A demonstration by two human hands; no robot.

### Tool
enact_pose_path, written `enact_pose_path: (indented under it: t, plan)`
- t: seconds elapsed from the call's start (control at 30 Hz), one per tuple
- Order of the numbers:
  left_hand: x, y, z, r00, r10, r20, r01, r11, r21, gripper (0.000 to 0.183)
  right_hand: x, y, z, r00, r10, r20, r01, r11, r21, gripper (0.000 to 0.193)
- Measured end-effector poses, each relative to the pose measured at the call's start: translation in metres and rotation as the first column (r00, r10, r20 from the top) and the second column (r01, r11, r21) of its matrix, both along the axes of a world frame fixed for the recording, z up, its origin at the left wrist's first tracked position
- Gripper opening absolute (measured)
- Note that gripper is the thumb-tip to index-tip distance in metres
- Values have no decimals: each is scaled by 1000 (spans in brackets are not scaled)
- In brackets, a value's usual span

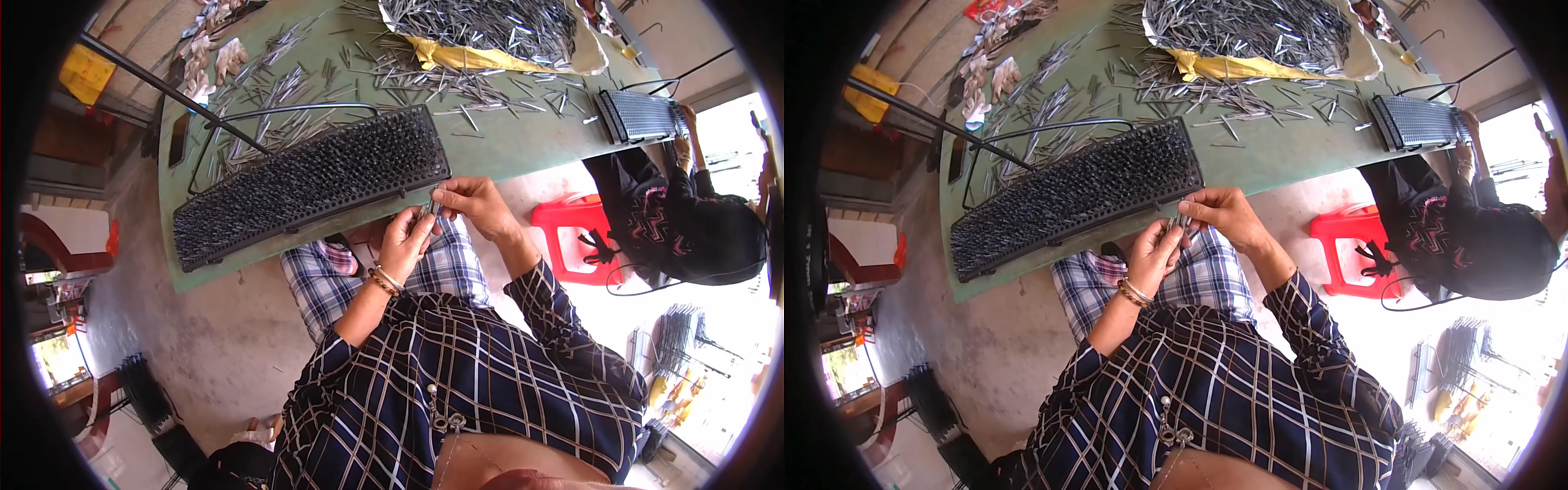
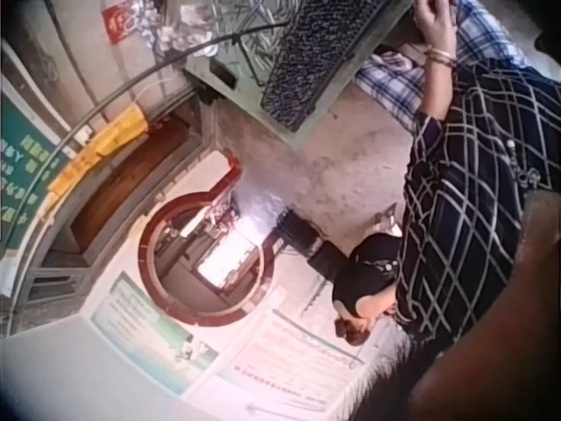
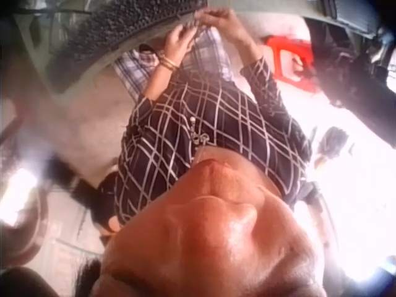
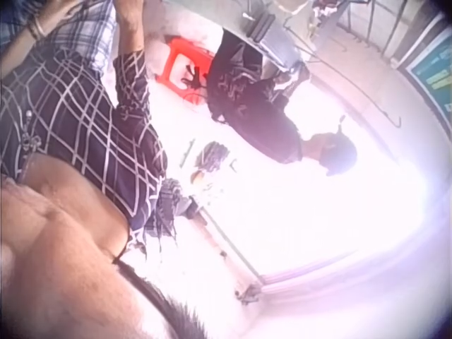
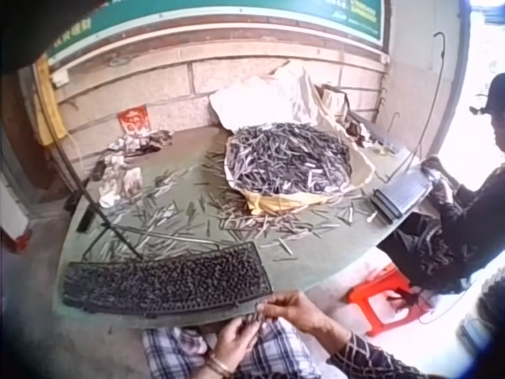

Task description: Picking up metal pins and inserting them into a black grid-like base to assemble a component.

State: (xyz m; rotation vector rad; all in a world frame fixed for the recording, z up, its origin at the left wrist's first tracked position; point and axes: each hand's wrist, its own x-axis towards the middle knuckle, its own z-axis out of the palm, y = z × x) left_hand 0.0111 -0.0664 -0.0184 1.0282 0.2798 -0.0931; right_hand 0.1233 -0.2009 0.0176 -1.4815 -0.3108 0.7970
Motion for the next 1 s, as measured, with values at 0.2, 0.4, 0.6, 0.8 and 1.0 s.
enact_pose_path:
  t: [0.2, 0.4, 0.6, 0.8, 1.0]
  plan:
    - [-3, 0, -6, 998, -55, 3, 55, 994, 94, 18, 0, -5, -7, 997, -30, -71, 31, 1000, 2, 24]
    - [-7, 3, -17, 993, -110, -37, 114, 988, 106, 18, 15, -7, 6, 932, -214, 293, 241, 969, -60, 25]
    - [-9, 2, -12, 986, -136, -96, 130, 989, -73, 17, 39, 6, 1, 728, -172, 663, 202, 979, 32, 18]
    - [-12, 3, -14, 979, -152, -140, 136, 984, -117, 19, 46, 11, -3, 619, -55, 783, 108, 994, -15, 15]
    - [-13, 3, -13, 976, -150, -156, 129, 982, -135, 19, 45, 11, -4, 702, -70, 709, 108, 994, -8, 16]
